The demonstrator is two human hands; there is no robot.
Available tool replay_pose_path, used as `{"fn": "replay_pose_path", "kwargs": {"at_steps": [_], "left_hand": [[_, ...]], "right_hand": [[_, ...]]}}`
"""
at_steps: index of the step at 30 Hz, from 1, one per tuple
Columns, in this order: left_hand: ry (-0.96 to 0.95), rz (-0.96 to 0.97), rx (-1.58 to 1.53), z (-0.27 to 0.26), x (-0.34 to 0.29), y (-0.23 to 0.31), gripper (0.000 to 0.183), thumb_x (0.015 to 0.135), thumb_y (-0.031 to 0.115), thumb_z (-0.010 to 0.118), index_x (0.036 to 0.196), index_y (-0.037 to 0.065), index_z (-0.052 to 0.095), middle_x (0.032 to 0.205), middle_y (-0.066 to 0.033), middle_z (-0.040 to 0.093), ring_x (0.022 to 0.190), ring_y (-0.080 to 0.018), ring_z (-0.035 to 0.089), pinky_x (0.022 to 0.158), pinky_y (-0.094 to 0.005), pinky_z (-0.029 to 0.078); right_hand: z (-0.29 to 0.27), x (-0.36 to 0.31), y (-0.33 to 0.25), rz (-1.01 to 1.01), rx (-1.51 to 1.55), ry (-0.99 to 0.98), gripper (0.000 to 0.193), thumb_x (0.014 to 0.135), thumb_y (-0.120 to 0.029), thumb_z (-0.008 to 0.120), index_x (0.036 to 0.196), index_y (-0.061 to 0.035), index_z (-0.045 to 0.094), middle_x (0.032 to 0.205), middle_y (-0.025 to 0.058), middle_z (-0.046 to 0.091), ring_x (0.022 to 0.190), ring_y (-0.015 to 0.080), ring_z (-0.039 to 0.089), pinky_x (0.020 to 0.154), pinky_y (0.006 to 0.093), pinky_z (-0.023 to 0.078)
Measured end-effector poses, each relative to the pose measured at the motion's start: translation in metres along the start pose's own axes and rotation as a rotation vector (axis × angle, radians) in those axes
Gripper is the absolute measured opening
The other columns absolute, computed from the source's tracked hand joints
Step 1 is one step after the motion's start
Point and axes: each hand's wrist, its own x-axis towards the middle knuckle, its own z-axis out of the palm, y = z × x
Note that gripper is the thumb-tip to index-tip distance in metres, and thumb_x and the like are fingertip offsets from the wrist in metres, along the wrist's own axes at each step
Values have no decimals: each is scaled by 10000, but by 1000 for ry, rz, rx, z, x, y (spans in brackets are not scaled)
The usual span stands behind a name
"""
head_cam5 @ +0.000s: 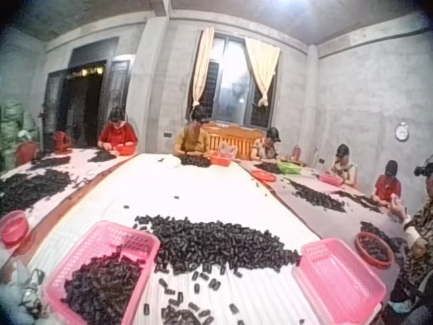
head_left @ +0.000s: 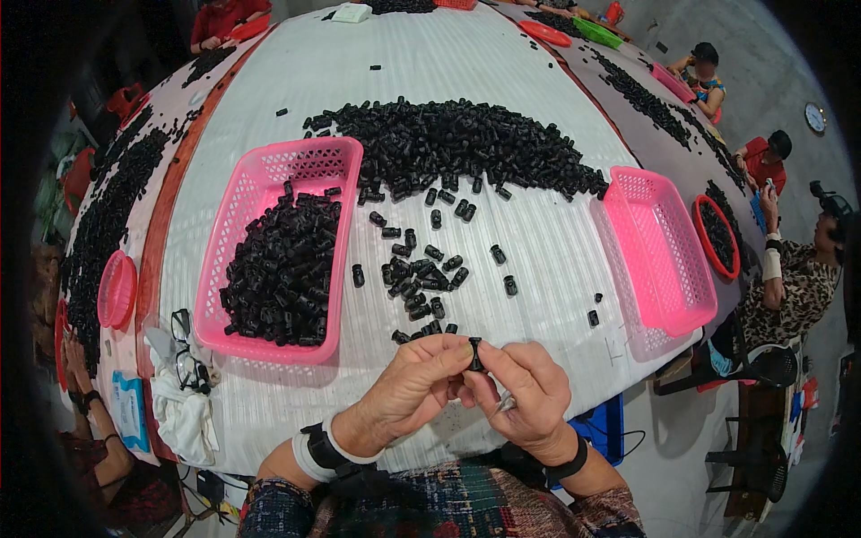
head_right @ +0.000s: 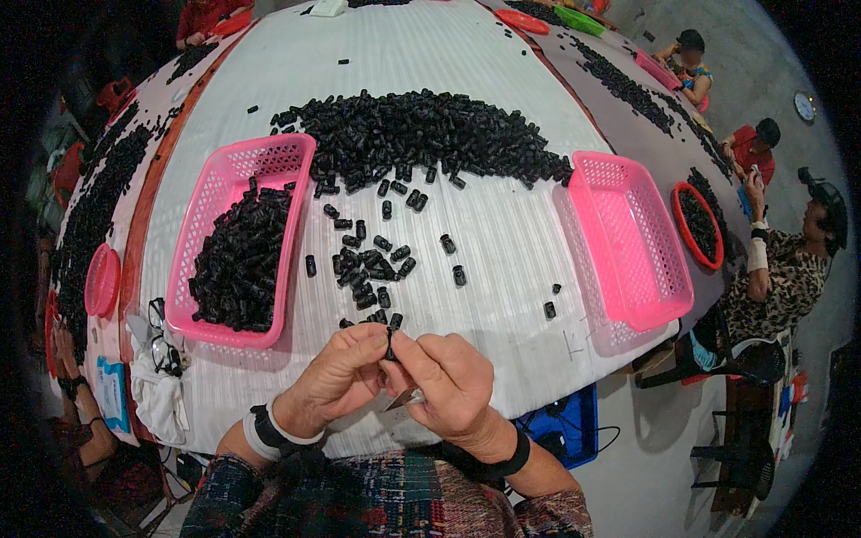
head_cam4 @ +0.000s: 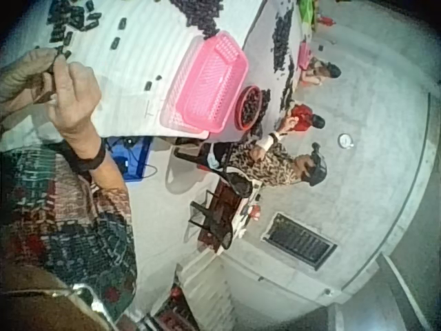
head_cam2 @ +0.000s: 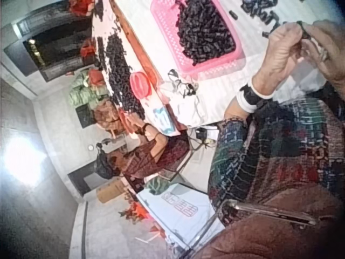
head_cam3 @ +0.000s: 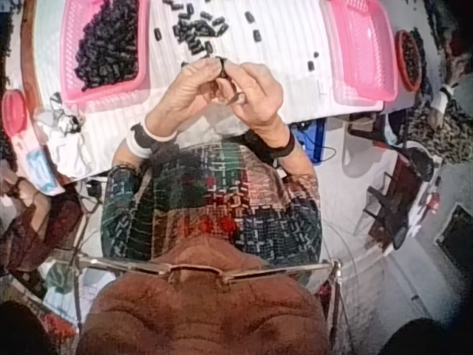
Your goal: Manually assemble small black plastic components by joining two parts together.
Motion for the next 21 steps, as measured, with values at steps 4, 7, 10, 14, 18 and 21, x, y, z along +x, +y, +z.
{"fn": "replay_pose_path", "kwargs": {"at_steps": [4, 7, 10, 14, 18, 21], "left_hand": [[2, 17, -3, 1, 1, 1, 179, 870, 160, 537, 939, 3, 587, 792, -65, 610, 684, -121, 565, 583, -246, 454], [18, 24, 5, 1, 1, 2, 179, 869, 162, 538, 935, 4, 590, 787, -67, 611, 678, -121, 563, 586, -251, 449], [67, 25, 10, -1, -1, 2, 170, 873, 160, 531, 928, 9, 585, 785, -69, 611, 673, -123, 563, 587, -253, 451], [111, 32, 43, 3, -1, 1, 170, 867, 171, 544, 927, 15, 573, 785, -68, 613, 669, -118, 561, 587, -252, 450], [69, -36, -2, 0, 4, -7, 155, 852, 122, 553, 942, -1, 536, 771, -88, 611, 671, -156, 599, 583, -287, 484], [71, -86, 22, -2, 5, -6, 154, 857, 149, 550, 936, 17, 548, 775, -75, 606, 654, -127, 576, 571, -265, 463]], "right_hand": [[-1, 0, 0, -92, -99, -17, 412, 557, -39, 723, 952, 21, 619, 746, 69, 532, 516, 163, 452, 414, 270, 347], [0, 0, 0, -86, -105, -17, 399, 559, -39, 720, 942, 16, 624, 744, 65, 534, 515, 167, 453, 416, 268, 350], [3, -1, 0, -82, -93, -16, 362, 561, -35, 715, 909, 12, 624, 742, 68, 538, 519, 174, 462, 420, 279, 354], [5, -10, 6, -118, -18, -10, 355, 550, -32, 716, 888, 7, 616, 740, 78, 541, 525, 193, 474, 432, 288, 371], [-7, -2, -7, 270, -27, -66, 410, 558, -69, 749, 933, 5, 602, 788, 87, 534, 585, 195, 496, 488, 283, 425], [-9, 3, -3, 355, 93, -143, 399, 587, -68, 750, 952, -1, 604, 822, 83, 516, 625, 170, 500, 502, 268, 422]]}}
